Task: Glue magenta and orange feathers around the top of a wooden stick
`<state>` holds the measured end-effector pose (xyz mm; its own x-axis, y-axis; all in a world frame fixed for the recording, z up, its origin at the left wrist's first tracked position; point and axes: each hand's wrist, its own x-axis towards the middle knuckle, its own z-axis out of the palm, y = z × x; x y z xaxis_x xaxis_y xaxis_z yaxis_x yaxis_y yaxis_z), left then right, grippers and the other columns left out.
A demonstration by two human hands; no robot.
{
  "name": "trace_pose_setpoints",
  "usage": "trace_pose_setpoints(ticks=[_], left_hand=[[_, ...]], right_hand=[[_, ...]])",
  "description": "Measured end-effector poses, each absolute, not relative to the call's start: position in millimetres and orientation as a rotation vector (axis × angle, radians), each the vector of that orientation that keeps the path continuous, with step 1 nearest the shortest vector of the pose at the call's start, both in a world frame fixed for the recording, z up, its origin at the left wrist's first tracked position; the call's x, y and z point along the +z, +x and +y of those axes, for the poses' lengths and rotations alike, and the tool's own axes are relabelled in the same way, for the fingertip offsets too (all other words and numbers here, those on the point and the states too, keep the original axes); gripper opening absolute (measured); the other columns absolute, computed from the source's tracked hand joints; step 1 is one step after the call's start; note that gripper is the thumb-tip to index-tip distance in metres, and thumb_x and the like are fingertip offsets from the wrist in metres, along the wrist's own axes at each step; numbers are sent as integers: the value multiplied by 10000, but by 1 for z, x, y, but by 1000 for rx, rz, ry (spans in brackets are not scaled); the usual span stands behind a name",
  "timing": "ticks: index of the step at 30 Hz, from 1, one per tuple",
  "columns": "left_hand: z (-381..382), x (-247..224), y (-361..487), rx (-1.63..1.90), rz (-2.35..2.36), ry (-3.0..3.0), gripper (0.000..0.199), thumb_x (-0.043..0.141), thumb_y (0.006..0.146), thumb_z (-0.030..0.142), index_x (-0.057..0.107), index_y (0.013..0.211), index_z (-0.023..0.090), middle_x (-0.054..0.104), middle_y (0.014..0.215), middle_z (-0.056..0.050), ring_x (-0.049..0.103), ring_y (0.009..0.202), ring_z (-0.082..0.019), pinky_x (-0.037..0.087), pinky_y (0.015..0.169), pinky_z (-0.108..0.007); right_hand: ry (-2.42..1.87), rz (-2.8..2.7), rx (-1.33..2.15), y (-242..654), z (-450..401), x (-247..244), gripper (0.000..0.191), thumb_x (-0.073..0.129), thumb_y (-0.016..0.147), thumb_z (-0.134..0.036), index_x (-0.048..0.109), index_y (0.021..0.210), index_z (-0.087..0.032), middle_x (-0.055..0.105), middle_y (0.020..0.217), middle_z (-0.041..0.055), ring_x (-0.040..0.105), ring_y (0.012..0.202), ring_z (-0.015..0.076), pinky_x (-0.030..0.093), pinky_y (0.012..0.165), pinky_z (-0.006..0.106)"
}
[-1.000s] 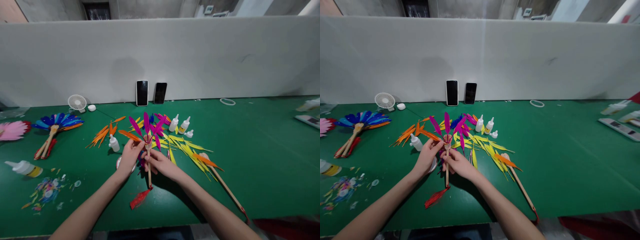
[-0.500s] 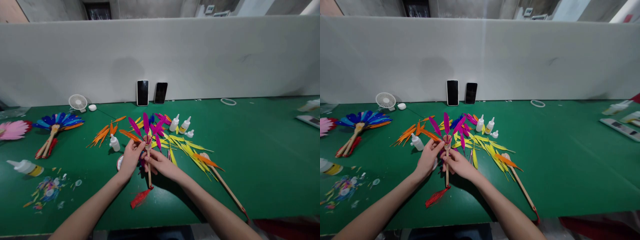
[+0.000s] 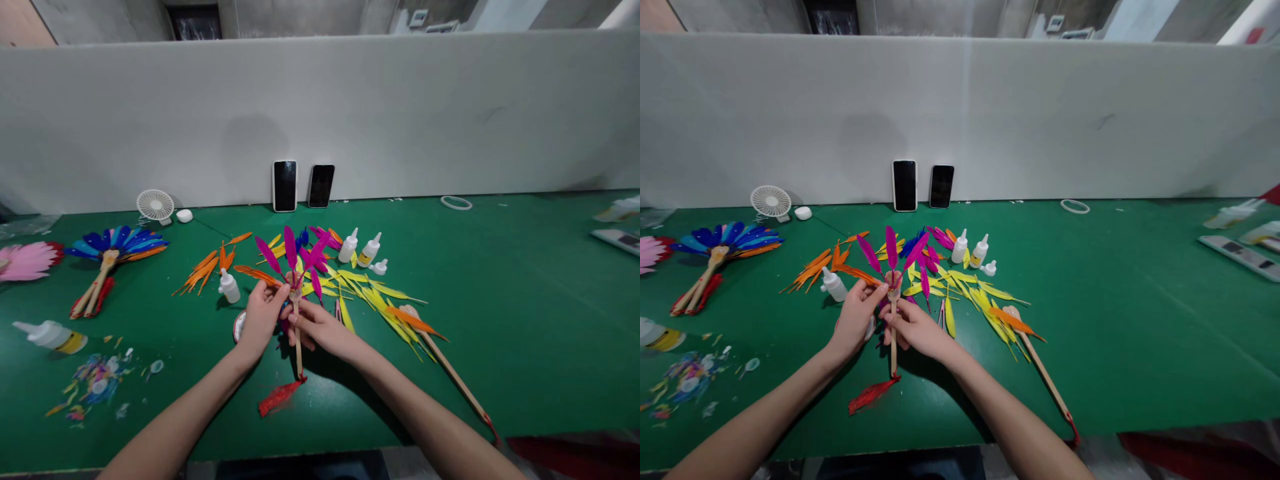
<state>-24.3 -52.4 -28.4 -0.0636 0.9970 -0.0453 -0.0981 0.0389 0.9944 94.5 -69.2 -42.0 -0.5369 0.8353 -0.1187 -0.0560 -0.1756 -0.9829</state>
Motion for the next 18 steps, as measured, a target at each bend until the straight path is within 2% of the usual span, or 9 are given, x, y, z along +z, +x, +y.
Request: trace_pose_setpoints(ticks=[12, 18], left_hand=[[-52, -30, -25, 1289, 1200, 1075, 204, 647, 612, 314, 510, 644, 167, 598, 585, 25, 566, 572, -116, 431, 592, -250], [-52, -33, -26, 1297, 1199, 1072, 180, 630, 641, 298, 510, 654, 165, 583, 571, 33, 552, 567, -105, 426, 586, -238]], right_hand=[[-890, -1439, 1809, 95, -69, -40, 310, 509, 743, -479, 435, 811, -186, 529, 518, -64, 350, 351, 49, 245, 366, 214], [-870, -1449, 1798, 94, -69, -43, 265, 491, 767, -446, 432, 804, -191, 528, 522, -62, 342, 345, 51, 241, 366, 212]])
